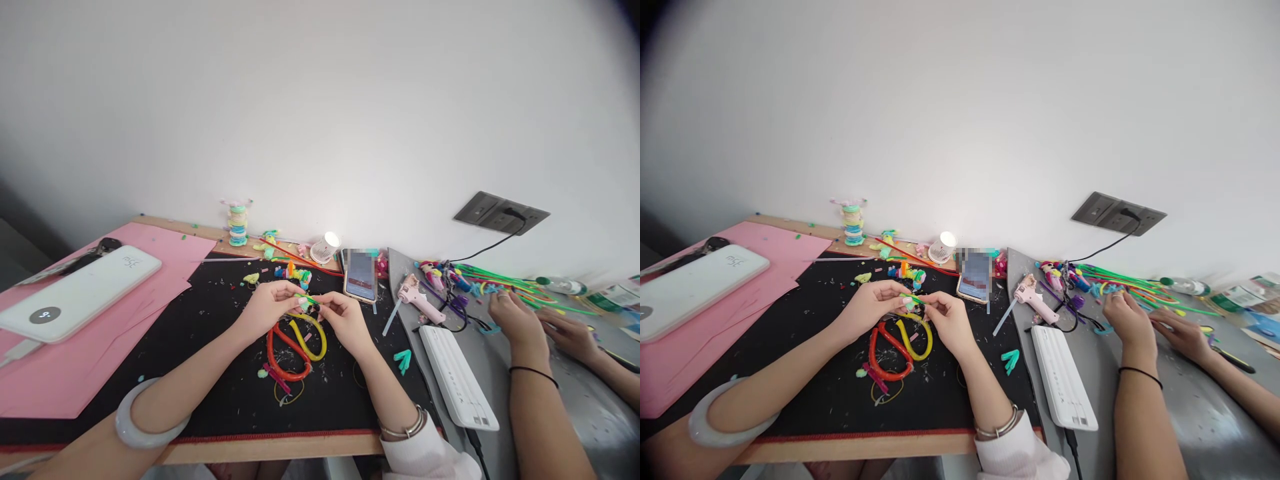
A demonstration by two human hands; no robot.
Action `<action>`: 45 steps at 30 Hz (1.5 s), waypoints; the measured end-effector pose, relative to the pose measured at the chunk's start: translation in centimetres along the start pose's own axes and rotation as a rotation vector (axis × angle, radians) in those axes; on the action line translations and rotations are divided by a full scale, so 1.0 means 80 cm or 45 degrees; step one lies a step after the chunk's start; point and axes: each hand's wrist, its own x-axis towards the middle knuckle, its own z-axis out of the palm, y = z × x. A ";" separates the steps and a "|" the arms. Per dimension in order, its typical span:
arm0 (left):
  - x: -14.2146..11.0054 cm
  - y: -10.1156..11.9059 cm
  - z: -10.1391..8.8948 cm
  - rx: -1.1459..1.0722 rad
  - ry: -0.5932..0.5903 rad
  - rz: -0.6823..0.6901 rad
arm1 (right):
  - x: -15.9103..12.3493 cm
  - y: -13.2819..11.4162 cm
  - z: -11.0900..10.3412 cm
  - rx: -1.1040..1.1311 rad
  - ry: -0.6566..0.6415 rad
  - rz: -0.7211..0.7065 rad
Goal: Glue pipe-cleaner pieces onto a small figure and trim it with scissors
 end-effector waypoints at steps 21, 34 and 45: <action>0.001 0.003 0.004 0.044 0.001 0.085 | 0.000 0.000 0.004 0.043 0.056 0.017; -0.002 0.003 0.004 0.329 0.011 0.255 | 0.000 0.006 0.005 0.013 0.075 -0.041; -0.004 0.000 0.005 0.317 0.039 0.248 | 0.001 0.010 0.002 -0.046 0.054 -0.031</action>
